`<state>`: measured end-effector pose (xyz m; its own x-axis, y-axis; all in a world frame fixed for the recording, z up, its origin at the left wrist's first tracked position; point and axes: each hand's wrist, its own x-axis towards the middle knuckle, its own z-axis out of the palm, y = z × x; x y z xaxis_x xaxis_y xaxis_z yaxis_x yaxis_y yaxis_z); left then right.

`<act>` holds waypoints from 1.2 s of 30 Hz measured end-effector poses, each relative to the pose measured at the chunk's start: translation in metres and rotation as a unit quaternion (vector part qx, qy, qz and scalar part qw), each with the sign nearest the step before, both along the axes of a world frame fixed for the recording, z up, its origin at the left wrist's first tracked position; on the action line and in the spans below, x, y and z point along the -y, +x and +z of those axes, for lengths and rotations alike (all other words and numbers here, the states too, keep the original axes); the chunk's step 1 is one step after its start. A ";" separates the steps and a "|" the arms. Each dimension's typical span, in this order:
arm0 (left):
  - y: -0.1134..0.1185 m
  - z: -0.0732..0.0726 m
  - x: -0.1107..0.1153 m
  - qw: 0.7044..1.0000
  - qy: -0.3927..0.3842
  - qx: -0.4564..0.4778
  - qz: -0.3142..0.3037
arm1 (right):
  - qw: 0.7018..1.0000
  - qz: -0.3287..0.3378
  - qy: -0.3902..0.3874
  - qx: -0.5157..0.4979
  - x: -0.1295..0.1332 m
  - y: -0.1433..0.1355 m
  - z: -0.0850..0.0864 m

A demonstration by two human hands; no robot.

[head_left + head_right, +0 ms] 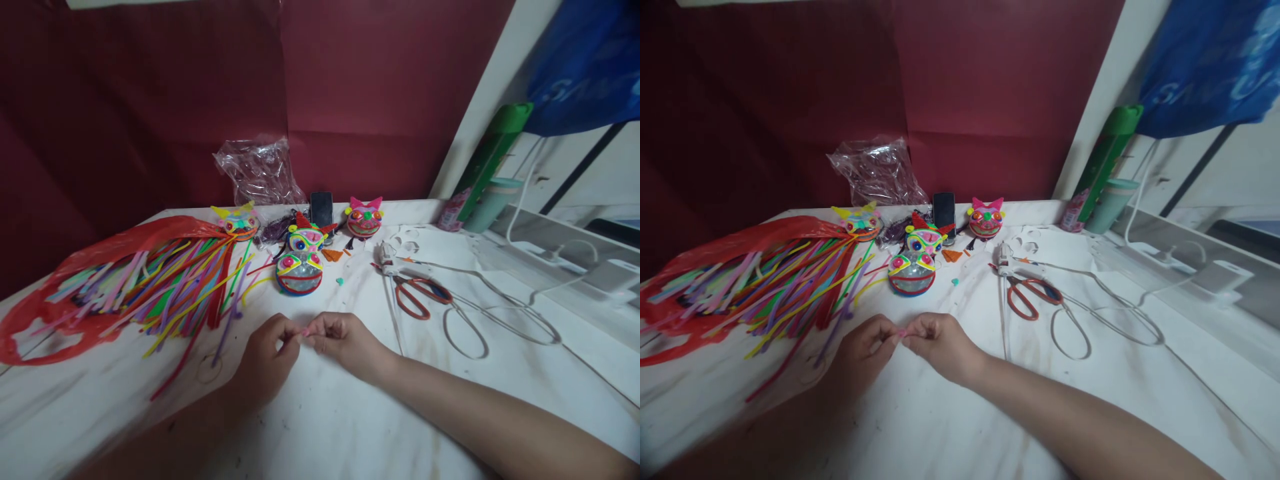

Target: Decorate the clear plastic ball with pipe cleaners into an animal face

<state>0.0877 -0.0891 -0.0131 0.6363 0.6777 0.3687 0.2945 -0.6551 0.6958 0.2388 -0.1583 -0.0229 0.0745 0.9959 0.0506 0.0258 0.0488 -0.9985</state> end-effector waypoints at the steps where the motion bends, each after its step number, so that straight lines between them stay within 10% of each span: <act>1: 0.000 0.000 0.001 1.000 0.003 0.005 0.001 | 1.000 -0.013 0.001 -0.007 0.001 -0.002 0.000; 14: 0.001 -0.001 0.000 0.999 -0.039 -0.029 -0.017 | 0.990 -0.056 0.068 0.110 0.006 -0.005 0.000; 23: 0.000 -0.010 -0.002 0.991 0.035 -0.094 -0.093 | 0.912 0.062 0.172 0.366 0.009 0.009 0.016; 31: 0.000 0.003 0.003 1.000 -0.012 0.019 -0.007 | 0.997 -0.028 0.051 0.059 0.003 -0.002 0.001; 36: 0.001 0.000 0.003 1.000 -0.029 -0.011 -0.003 | 0.988 -0.065 0.082 0.114 0.007 -0.006 0.001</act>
<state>0.0886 -0.0923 -0.0129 0.6485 0.6933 0.3143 0.3067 -0.6158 0.7257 0.2332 -0.1650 -0.0219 0.1687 0.9560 0.2402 0.2665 0.1903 -0.9449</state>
